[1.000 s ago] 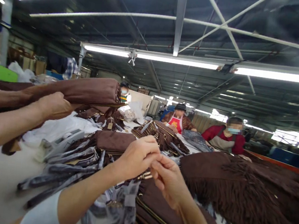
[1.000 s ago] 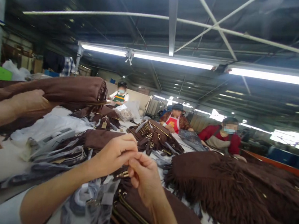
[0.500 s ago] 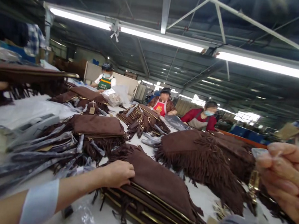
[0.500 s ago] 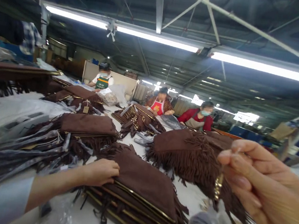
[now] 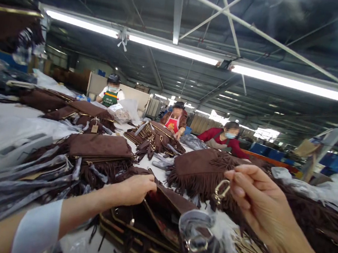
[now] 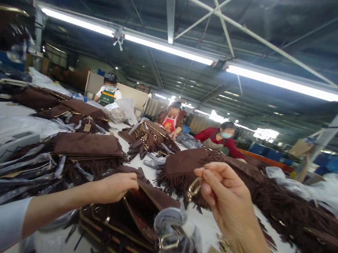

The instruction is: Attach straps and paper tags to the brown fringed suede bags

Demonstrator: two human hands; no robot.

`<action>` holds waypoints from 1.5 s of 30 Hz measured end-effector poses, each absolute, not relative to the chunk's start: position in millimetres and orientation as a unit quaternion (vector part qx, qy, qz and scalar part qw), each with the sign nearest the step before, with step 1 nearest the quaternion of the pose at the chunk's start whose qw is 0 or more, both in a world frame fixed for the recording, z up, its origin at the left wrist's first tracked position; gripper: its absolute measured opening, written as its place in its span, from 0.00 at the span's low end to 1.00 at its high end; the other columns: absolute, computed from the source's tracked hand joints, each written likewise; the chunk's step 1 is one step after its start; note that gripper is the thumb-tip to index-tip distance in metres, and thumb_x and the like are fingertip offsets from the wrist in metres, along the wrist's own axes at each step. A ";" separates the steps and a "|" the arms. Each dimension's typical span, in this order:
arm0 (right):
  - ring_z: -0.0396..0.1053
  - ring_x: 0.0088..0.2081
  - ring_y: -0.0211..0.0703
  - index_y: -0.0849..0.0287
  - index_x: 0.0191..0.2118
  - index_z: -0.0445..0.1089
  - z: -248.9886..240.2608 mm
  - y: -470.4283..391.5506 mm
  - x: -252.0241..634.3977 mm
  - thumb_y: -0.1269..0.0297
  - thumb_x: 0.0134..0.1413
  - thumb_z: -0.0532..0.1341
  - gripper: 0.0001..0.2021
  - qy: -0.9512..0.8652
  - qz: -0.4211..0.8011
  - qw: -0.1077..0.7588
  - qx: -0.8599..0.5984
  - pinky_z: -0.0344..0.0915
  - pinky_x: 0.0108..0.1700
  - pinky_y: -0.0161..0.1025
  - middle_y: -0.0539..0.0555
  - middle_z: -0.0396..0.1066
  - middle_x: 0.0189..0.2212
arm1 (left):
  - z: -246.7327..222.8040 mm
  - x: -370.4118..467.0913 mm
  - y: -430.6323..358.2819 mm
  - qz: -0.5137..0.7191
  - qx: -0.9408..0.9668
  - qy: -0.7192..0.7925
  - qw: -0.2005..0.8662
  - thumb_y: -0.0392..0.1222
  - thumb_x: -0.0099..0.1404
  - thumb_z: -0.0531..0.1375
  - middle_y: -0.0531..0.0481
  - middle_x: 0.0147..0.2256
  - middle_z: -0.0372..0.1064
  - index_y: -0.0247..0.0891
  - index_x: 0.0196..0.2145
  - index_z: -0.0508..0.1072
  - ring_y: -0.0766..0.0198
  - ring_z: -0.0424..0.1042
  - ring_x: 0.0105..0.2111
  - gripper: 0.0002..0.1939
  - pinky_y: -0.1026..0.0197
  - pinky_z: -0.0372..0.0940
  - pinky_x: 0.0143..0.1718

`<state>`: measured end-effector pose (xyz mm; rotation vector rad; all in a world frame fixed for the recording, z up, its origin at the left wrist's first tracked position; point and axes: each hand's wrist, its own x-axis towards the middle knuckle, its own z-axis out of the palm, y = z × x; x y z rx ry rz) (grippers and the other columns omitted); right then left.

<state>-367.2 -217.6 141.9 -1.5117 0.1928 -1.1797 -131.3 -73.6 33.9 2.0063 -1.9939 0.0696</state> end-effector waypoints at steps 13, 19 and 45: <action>0.64 0.18 0.30 0.59 0.30 0.72 96.2 -199.9 -337.7 0.62 0.41 0.74 0.12 0.029 -0.502 0.618 -0.605 0.62 0.17 0.24 0.53 0.78 0.27 | 15.4 -115.1 -67.1 -0.149 0.657 -0.649 0.355 0.25 0.50 0.53 0.50 0.45 0.71 0.38 0.45 0.74 0.59 0.69 0.46 0.26 0.61 0.61 0.51; 0.64 0.19 0.28 0.58 0.29 0.71 127.0 -217.2 -320.5 0.64 0.35 0.75 0.15 0.014 -0.548 0.630 -0.550 0.60 0.17 0.22 0.52 0.77 0.26 | 10.6 -140.4 -69.1 0.073 0.708 -0.691 0.125 0.28 0.58 0.56 0.41 0.48 0.67 0.37 0.37 0.74 0.49 0.66 0.51 0.12 0.49 0.62 0.49; 0.64 0.20 0.24 0.56 0.30 0.72 114.7 -205.8 -292.8 0.65 0.38 0.75 0.14 -0.022 -0.521 0.712 -0.470 0.70 0.25 0.23 0.46 0.76 0.28 | 45.0 -121.6 -115.1 -0.110 0.661 -0.637 0.382 0.26 0.52 0.53 0.52 0.32 0.71 0.36 0.33 0.74 0.64 0.67 0.32 0.13 0.66 0.61 0.33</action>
